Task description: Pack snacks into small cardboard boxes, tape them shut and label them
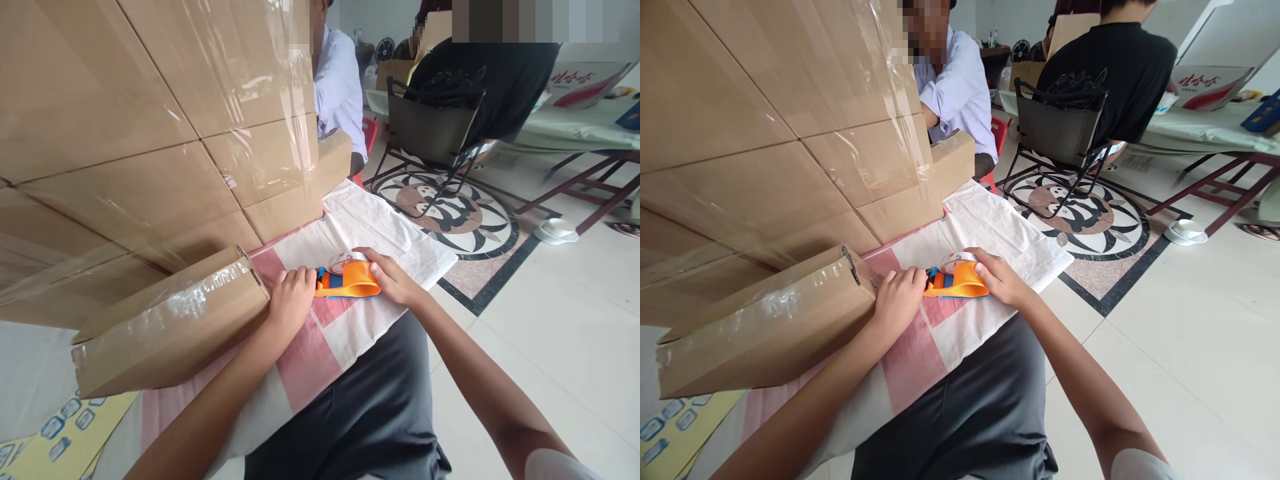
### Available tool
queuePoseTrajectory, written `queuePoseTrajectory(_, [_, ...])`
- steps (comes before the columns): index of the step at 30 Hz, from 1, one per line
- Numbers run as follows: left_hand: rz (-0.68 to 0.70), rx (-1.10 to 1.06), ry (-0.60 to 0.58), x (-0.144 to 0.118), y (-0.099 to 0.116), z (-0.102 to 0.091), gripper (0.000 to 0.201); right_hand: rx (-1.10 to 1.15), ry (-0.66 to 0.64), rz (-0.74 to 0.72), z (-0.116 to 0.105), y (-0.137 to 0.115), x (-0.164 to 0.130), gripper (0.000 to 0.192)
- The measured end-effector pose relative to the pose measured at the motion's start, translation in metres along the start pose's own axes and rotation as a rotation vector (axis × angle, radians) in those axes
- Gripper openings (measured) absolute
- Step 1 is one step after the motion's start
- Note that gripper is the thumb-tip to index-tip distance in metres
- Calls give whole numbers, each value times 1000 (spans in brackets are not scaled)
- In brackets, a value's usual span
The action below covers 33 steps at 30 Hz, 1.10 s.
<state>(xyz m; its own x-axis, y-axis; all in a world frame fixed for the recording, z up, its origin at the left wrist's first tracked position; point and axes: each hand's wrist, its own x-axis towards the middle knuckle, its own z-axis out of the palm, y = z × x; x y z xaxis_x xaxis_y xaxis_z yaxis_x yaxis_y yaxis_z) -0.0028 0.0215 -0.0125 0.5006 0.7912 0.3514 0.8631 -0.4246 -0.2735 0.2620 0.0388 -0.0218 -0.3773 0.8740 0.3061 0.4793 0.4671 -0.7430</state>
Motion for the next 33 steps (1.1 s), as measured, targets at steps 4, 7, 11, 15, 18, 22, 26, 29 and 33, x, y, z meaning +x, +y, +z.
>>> queuePoseTrajectory(4, [-17, -17, 7, -10, 5, 6, 21, -86, -144, -99, -3, -5, -21, 107])
queuePoseTrajectory(7, [-2, -42, 12, -22, 8, 3, 20, -239, -51, -192, 7, -5, -40, 87])
queuePoseTrajectory(11, [86, -44, 158, -48, 12, -6, 21, -448, 39, -445, 15, 3, -62, 39])
queuePoseTrajectory(15, [146, -11, 261, -67, 15, -12, 22, -460, -35, -518, 13, 4, -74, 41])
queuePoseTrajectory(18, [137, -10, 272, -70, 17, -13, 22, -405, -67, -538, 9, -2, -77, 61])
queuePoseTrajectory(22, [137, -50, 269, -68, 17, -14, 23, -377, -28, -523, 10, -8, -80, 42])
queuePoseTrajectory(26, [174, -31, 296, -69, 17, -18, 24, -391, 24, -515, 12, -7, -87, 35])
queuePoseTrajectory(29, [187, -44, 310, -72, 16, -21, 21, -463, 59, -493, 10, -6, -93, 25])
queuePoseTrajectory(33, [206, -75, 338, -74, 14, -26, 19, -500, 68, -448, 1, -12, -99, 19])
